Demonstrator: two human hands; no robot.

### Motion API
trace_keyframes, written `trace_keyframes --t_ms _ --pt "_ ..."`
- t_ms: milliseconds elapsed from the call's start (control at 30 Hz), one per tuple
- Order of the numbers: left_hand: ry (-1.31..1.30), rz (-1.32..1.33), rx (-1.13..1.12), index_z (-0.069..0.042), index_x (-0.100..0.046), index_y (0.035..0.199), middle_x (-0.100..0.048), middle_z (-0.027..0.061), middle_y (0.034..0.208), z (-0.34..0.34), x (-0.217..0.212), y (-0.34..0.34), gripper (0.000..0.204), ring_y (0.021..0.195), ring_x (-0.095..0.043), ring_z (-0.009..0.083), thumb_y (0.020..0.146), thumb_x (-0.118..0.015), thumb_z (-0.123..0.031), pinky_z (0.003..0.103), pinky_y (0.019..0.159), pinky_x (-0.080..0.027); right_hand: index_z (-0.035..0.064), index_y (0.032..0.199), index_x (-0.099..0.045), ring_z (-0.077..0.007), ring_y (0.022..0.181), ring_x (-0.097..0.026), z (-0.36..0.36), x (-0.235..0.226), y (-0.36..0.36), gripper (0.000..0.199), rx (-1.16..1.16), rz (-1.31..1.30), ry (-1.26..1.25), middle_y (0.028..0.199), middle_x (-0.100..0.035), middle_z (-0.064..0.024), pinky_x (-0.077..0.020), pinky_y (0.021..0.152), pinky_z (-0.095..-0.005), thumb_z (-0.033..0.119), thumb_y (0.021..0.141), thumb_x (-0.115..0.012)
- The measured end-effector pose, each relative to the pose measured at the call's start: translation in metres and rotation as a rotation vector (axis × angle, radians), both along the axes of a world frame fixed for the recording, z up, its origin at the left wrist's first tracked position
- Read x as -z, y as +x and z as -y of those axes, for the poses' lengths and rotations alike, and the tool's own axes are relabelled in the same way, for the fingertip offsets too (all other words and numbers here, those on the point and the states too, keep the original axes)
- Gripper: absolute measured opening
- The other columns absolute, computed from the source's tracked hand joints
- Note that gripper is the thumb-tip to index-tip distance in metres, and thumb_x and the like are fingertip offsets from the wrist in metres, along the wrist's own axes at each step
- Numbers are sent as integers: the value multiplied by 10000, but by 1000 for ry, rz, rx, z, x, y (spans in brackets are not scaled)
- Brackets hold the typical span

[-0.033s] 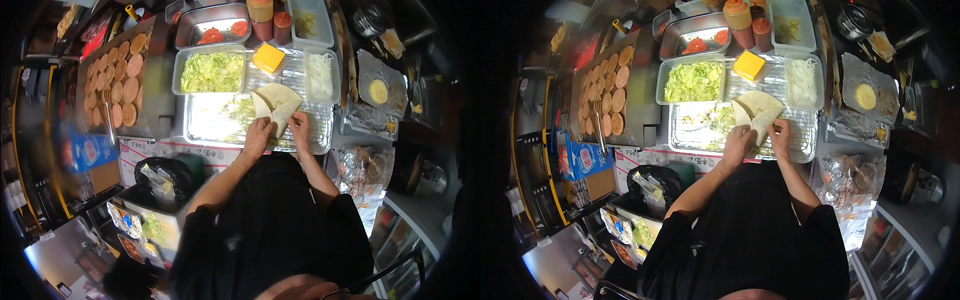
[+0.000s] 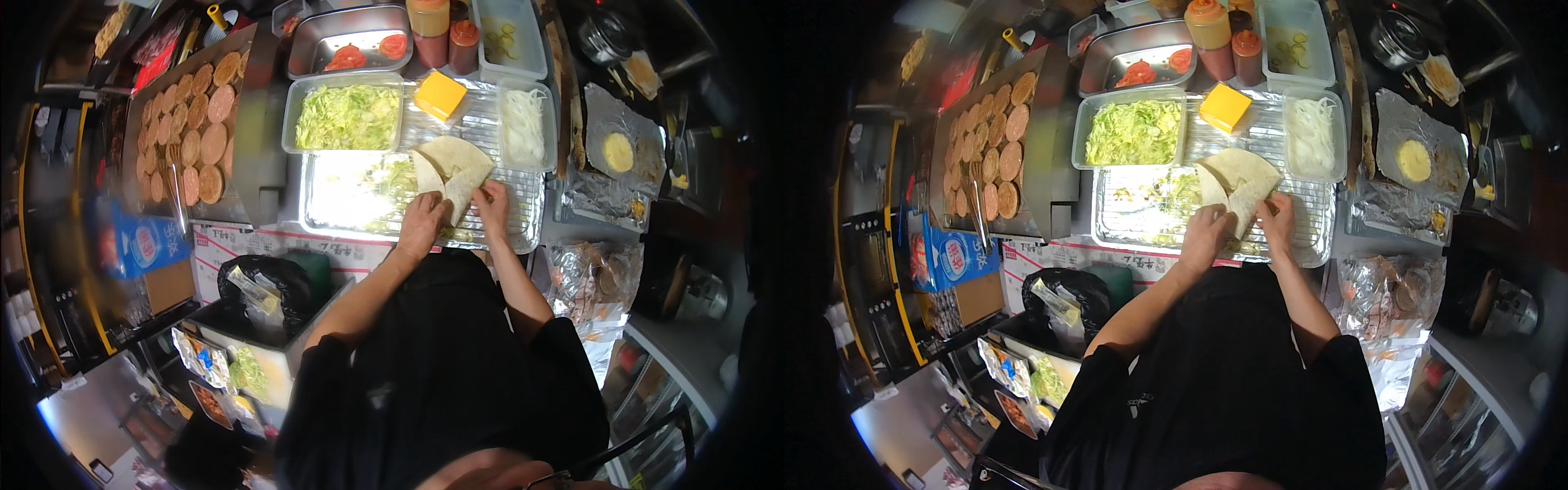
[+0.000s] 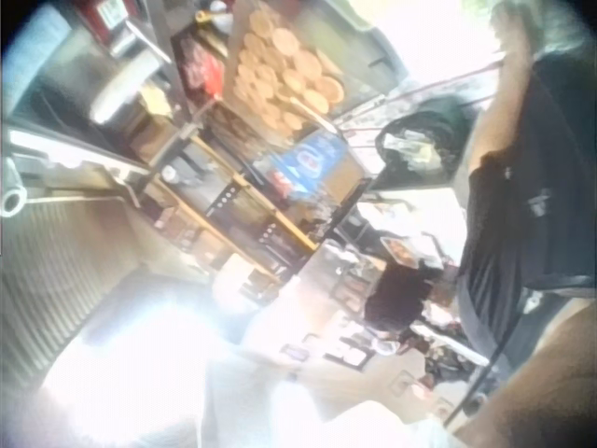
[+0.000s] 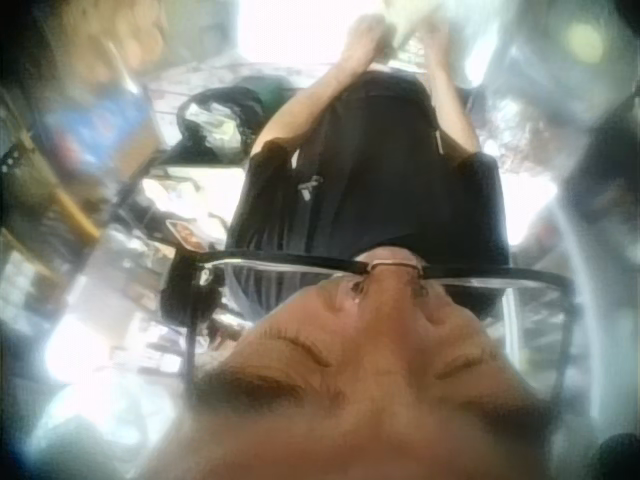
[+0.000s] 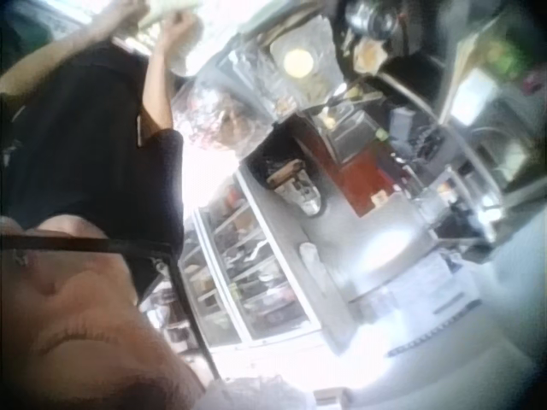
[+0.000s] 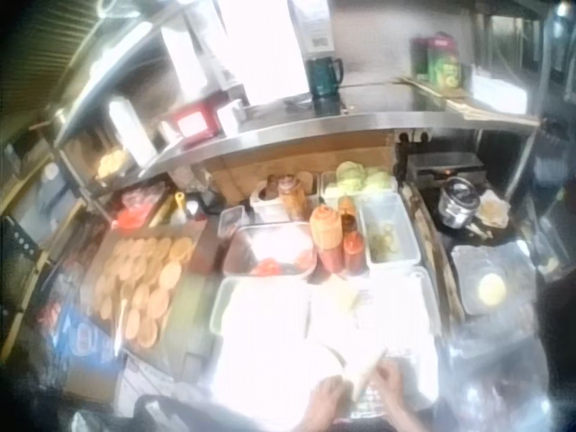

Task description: The person assembles burritos by placing shredded lettuce and cooked meat patties onto tortillas, then rolling them up. The person uses tongs to handle the meat and places the finished burritos on a tray.

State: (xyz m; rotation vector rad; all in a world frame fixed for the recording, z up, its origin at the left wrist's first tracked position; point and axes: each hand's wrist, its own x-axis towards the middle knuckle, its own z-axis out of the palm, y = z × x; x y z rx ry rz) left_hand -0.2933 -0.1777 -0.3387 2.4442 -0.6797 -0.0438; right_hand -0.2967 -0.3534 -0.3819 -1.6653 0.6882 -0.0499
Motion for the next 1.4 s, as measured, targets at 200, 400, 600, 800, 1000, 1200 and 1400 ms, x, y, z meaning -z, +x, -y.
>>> trace_keyframes --t_ms 200,400,600,800,1000,1200,1400 --pt "37 23 21 -61 -562 1099 -489 116 1229 0 5 -1 356 1106 -478 306 745 -535 -70 395 904 -411 -22 945 -555 -116 610 -556 8 5 27 279 -46 -42 217 817 -611 -55 -443 545 -239 124 769 -715" --pt "24 14 25 -63 -515 1182 -480 113 1235 -2 3 1 438 1096 -473 304 744 -527 -57 389 900 -408 9 831 -557 -241 645 -507 -17 -17 17 193 -182 152 -457 693 -532 -87 -417 605 -344 109 739 -693" --pt "129 -7 19 -82 -486 1245 -480 126 1178 3 -9 6 534 1051 -482 309 719 -565 -45 402 863 -425 22 804 -581 -272 695 -536 -16 -27 14 135 -304 329 -563 750 -560 -94 -434 626 -359 97 755 -681" --pt "144 2 28 -63 -492 1216 -471 134 1185 4 -3 8 479 1081 -463 294 740 -546 -52 383 860 -417 30 826 -627 -282 756 -547 -20 -43 12 104 -457 508 -686 788 -565 -86 -447 677 -371 91 758 -676" --pt "-189 -168 -141 -50 -484 1179 -460 204 1196 -10 0 5 407 916 -540 386 788 -590 -92 428 793 -460 41 872 -653 -254 810 -531 -20 -44 2 146 -628 563 -771 835 -552 -59 -442 710 -354 83 736 -683" --pt "-171 -164 -96 -114 -546 1193 -464 162 1256 -18 -10 2 397 1053 -528 333 800 -593 -90 377 884 -459 38 897 -659 -237 823 -531 -7 -48 7 173 -863 619 -784 870 -560 -85 -447 740 -332 35 727 -628" --pt "-59 -68 -19 -83 -548 1197 -461 145 1271 -25 4 -1 426 1147 -464 320 773 -585 -92 359 928 -434 23 936 -645 -256 796 -600 0 -30 43 149 -592 293 -383 909 -592 -106 -493 682 -315 79 808 -591"
